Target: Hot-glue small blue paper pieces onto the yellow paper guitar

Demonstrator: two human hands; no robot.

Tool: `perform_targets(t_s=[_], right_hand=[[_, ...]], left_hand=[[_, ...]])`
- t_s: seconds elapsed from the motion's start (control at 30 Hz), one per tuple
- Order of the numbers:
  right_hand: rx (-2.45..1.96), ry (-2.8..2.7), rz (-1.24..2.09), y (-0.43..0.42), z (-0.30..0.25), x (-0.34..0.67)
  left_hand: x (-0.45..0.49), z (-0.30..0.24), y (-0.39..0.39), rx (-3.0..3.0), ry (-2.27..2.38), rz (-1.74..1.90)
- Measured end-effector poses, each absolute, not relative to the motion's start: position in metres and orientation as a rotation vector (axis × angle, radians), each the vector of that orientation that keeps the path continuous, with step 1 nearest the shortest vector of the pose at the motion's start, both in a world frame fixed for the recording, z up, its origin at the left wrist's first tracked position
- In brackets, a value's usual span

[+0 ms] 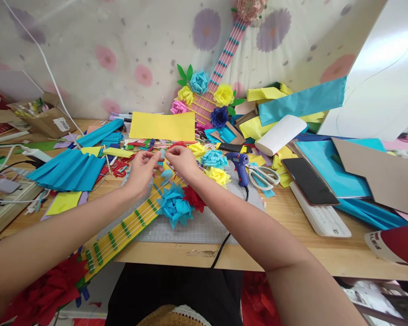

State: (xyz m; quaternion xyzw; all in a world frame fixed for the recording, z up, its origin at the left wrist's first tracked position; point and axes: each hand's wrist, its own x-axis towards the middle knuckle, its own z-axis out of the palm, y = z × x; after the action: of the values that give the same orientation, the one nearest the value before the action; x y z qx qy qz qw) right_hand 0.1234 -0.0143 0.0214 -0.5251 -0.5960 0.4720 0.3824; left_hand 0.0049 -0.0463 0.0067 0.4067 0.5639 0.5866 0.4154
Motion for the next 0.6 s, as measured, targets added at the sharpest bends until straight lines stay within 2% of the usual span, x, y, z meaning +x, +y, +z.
perform_targets(t_s=[0.17, 0.33, 0.6], right_hand=[[-1.489, -1.797, 1.27, -0.004, 0.032, 0.141], [-1.623, -2.005, 1.291, 0.005, 0.041, 0.142], [-1.72, -2.301, 1.054, 0.015, 0.047, 0.133]], left_hand=[[-0.029, 0.01, -0.03, 1.552, 1.587, 1.52], [-0.053, 0.016, -0.016, 2.127, 1.605, 0.947], [-0.049, 0.007, -0.006, 2.31, 1.428, 0.58]])
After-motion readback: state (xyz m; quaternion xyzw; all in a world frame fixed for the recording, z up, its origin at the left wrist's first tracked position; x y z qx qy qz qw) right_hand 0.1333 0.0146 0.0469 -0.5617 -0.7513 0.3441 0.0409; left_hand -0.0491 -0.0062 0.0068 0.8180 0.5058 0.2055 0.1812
